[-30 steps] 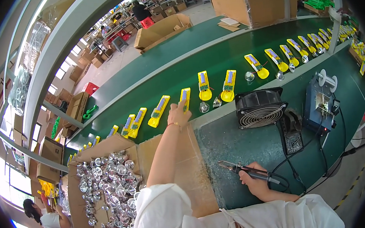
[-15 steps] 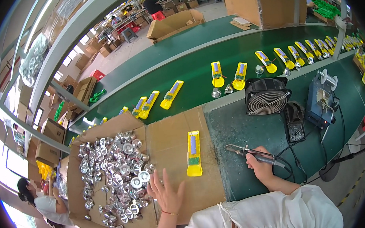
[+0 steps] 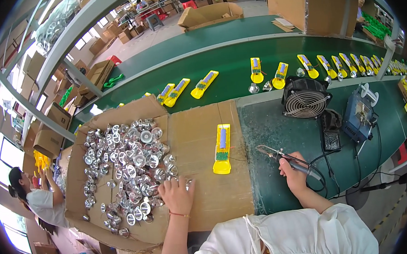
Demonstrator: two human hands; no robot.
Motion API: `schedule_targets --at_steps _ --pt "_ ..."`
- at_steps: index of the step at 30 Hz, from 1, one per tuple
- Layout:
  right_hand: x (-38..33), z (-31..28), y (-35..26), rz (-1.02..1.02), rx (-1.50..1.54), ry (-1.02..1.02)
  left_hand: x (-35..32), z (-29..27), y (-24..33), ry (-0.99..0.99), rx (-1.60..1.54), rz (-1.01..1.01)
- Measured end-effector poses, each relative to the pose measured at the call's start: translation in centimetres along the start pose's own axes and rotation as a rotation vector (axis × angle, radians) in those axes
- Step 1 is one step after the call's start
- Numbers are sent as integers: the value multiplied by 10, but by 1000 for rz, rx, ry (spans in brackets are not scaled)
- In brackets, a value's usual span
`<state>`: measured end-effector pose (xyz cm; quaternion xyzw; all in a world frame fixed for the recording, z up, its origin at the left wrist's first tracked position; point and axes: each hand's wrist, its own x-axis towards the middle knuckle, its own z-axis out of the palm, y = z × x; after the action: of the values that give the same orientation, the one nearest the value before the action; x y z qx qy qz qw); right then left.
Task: Soldering components and wires onto small circuit boards for electronic light fixtures.
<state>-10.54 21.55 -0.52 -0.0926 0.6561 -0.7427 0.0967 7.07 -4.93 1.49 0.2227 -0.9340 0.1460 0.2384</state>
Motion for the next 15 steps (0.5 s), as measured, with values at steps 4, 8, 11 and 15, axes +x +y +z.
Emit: schedule_targets --at_steps 4,8,11,15 --pt "-2 2 -3 -15 -25 -4 12 -1 12 22 -70 -24" --pt "-8 3 -3 -26 -53 -13 16 -4 19 3 -128 2" --pt "-12 3 -4 -31 -67 -21 10 8 24 -19 -234 31" --pt "-14 4 -4 -38 -31 -3 7 7 17 -73 -241 22"
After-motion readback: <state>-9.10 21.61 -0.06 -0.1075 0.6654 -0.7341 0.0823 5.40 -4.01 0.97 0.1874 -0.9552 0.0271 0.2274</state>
